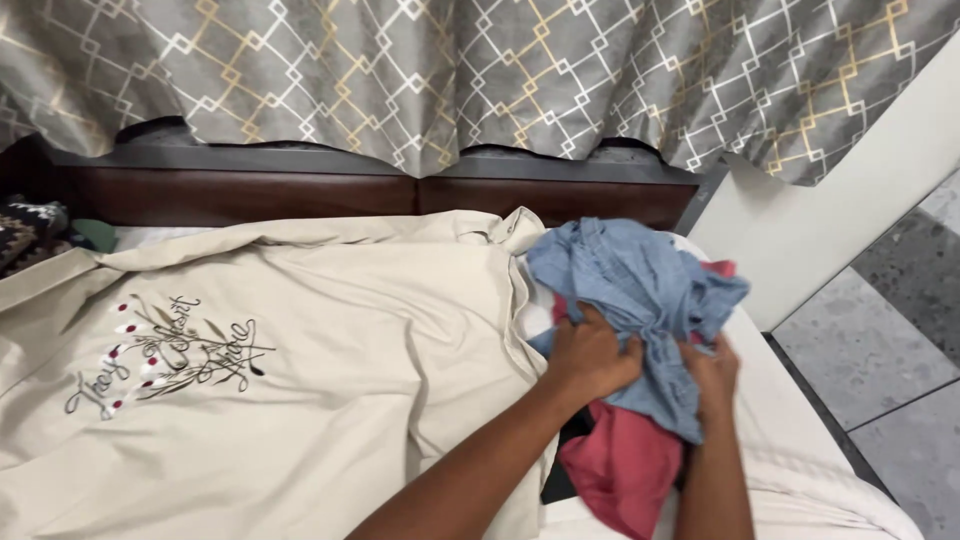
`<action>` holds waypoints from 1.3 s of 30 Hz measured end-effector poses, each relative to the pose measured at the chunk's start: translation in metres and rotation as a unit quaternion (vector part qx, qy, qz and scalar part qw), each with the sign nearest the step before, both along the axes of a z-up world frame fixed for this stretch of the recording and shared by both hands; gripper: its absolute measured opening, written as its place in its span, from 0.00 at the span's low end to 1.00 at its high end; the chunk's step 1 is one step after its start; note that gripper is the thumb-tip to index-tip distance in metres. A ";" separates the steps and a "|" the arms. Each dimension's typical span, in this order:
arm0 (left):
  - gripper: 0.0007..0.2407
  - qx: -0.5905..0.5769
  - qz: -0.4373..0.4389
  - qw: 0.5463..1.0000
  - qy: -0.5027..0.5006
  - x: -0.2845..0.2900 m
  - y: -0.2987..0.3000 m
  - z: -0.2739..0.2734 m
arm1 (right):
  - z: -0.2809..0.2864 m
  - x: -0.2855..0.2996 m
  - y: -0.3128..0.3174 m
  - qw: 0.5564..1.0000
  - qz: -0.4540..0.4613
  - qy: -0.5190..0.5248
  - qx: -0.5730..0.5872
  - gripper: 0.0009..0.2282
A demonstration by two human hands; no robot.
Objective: The person buttons a beige long-sleeved shirt laid on a bed, then folds it neatly and places it on a pile. They then pick up a blue denim shirt, lay it flat, and begin folding it.
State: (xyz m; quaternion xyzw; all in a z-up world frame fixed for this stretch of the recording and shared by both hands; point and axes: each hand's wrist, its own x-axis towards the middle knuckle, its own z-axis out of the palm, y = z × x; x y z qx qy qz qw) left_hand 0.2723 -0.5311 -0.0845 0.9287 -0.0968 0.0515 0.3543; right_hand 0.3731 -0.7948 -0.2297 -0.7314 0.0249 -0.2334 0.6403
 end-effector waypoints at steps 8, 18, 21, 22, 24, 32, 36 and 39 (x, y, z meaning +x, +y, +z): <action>0.43 -0.122 -0.088 0.988 -0.038 0.046 -0.061 -0.047 | 0.073 -0.030 -0.032 0.986 -0.109 0.013 -0.122 0.20; 0.17 -0.148 -0.086 0.975 -0.140 -0.047 0.050 0.009 | 0.222 -0.128 0.141 0.861 -0.265 -0.173 -0.398 0.09; 0.14 0.039 -0.067 0.996 -0.044 -0.130 0.096 0.054 | 0.194 -0.116 0.180 0.984 0.098 0.104 -0.106 0.07; 0.14 0.042 -0.065 0.996 -0.044 -0.152 0.100 0.047 | 0.178 -0.113 0.194 0.984 0.100 0.103 -0.104 0.07; 0.21 0.165 -0.131 0.977 0.020 -0.193 0.107 0.033 | 0.147 -0.107 0.218 0.789 0.186 0.539 -0.228 0.24; 0.10 0.097 -0.139 0.981 -0.090 -0.229 0.114 -0.026 | 0.126 -0.168 0.219 0.910 0.061 0.364 -0.190 0.26; 0.10 -0.138 -0.215 0.957 -0.141 -0.232 0.095 0.007 | 0.136 -0.178 0.199 0.933 0.066 0.349 -0.060 0.29; 0.11 -0.109 -0.300 0.946 -0.049 -0.218 0.074 -0.032 | 0.201 -0.227 0.223 0.875 0.087 0.463 -0.109 0.25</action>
